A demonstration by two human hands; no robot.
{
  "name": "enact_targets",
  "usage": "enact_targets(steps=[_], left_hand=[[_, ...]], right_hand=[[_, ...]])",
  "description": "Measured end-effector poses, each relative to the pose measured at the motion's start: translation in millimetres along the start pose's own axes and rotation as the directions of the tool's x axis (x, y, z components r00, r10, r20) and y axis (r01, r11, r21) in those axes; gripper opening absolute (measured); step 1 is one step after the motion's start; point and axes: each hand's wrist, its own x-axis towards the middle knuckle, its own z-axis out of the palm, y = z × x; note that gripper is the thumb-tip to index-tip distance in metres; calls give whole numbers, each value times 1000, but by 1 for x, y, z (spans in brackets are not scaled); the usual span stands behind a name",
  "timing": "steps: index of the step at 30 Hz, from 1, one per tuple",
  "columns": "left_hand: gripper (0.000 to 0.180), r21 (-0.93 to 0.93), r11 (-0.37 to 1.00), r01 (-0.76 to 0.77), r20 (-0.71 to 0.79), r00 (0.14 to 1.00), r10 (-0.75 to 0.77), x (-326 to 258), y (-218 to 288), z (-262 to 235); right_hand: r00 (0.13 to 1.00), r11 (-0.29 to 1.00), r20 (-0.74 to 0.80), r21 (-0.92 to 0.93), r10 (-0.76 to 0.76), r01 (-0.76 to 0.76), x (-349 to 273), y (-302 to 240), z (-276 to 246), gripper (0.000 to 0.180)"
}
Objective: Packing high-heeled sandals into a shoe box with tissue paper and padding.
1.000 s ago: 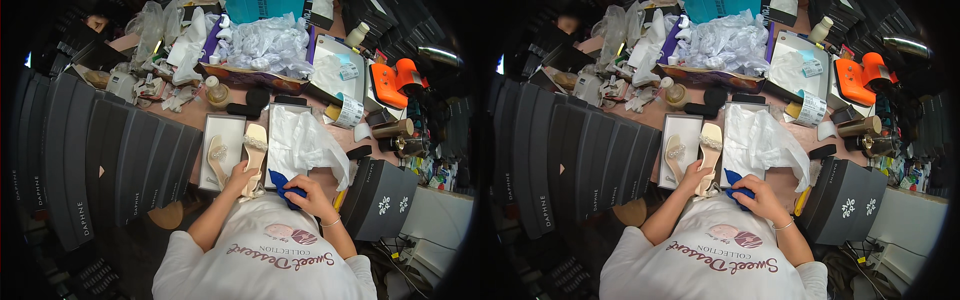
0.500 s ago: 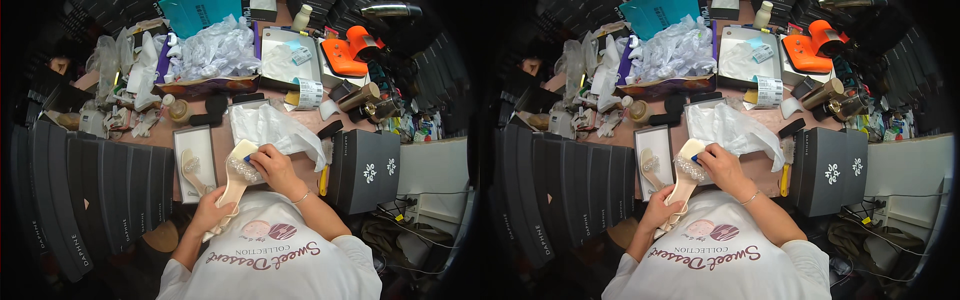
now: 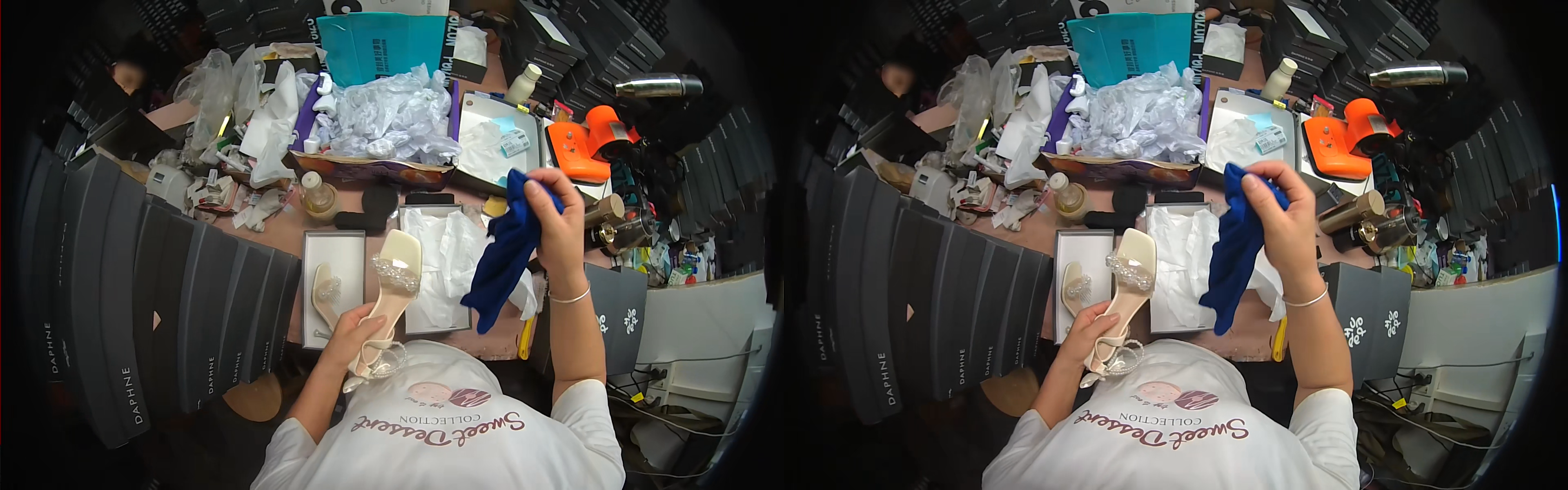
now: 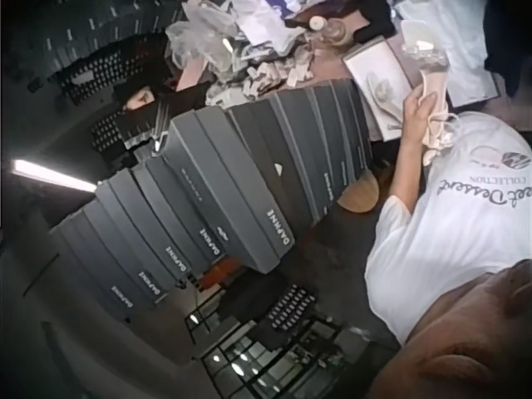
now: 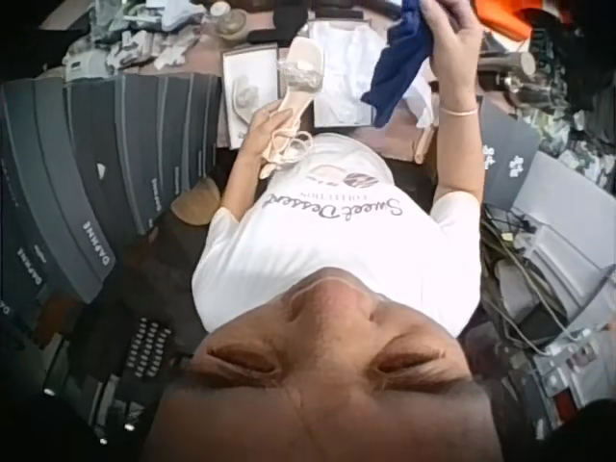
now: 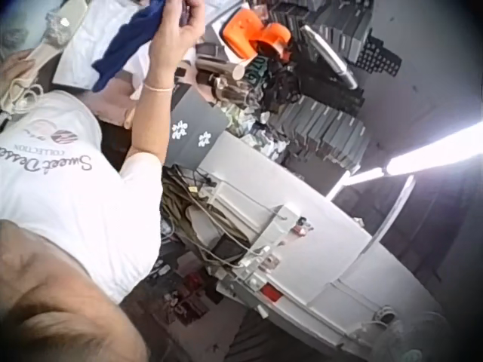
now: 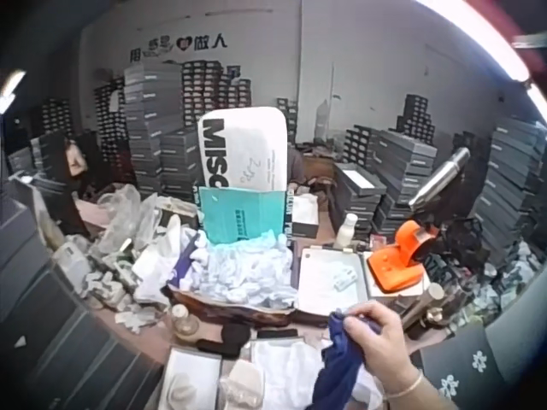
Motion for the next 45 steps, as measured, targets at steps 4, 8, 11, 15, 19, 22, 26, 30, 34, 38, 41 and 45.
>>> enact_targets(steps=[4, 8, 11, 15, 19, 22, 26, 30, 34, 38, 41, 45], left_hand=[[30, -46, 998, -48, 27, 998, 50, 7, 2, 4], [31, -62, 995, -83, -24, 996, 82, 14, -2, 4], [32, -69, 992, -104, -79, 992, 98, 18, -2, 4], [34, -66, 992, -110, -134, 986, 100, 28, -3, 3], [31, -81, 990, -119, -217, 971, 99, 38, -14, 6], [36, -300, 938, -175, -274, 958, 91, 54, -29, 9], [44, -72, 954, -290, -237, 934, 266, 64, -34, 29], [33, 634, 699, -330, -289, 738, 610, 42, -37, 6], [64, 776, 630, 46, -574, 467, 672, 16, -80, -103], [42, 557, 819, 141, -596, 755, 275, 29, -133, -162], [31, 357, 933, 36, -548, 817, 179, 31, -120, -147], [23, -103, 985, -136, -404, 911, 84, 14, -70, -79]], right_hand=[[956, 950, -87, 122, -279, 288, 60, -14, 28, 15], [899, 910, -175, 30, -402, 413, 110, 25, 57, 18], [814, 718, -41, -497, -580, 487, 147, 95, 61, 19], [906, 144, 420, -894, -56, 423, 132, 216, 44, 44], [918, 536, 356, -748, -174, 392, 68, 193, 46, 58], [858, 913, 311, -155, 409, -379, -25, 172, 51, 53], [616, 654, 426, 72, 662, -753, -102, 182, 53, 39], [730, 712, 224, 169, 646, -682, -111, 167, 31, 26], [733, 702, 178, 214, 656, -680, -125, 159, -19, 20], [705, 666, 106, 259, 701, -700, -150, 165, -25, 18], [717, 674, 131, 262, 685, -691, -161, 163, -16, 17], [719, 680, 156, 237, 678, -693, -165, 152, 4, 18]])
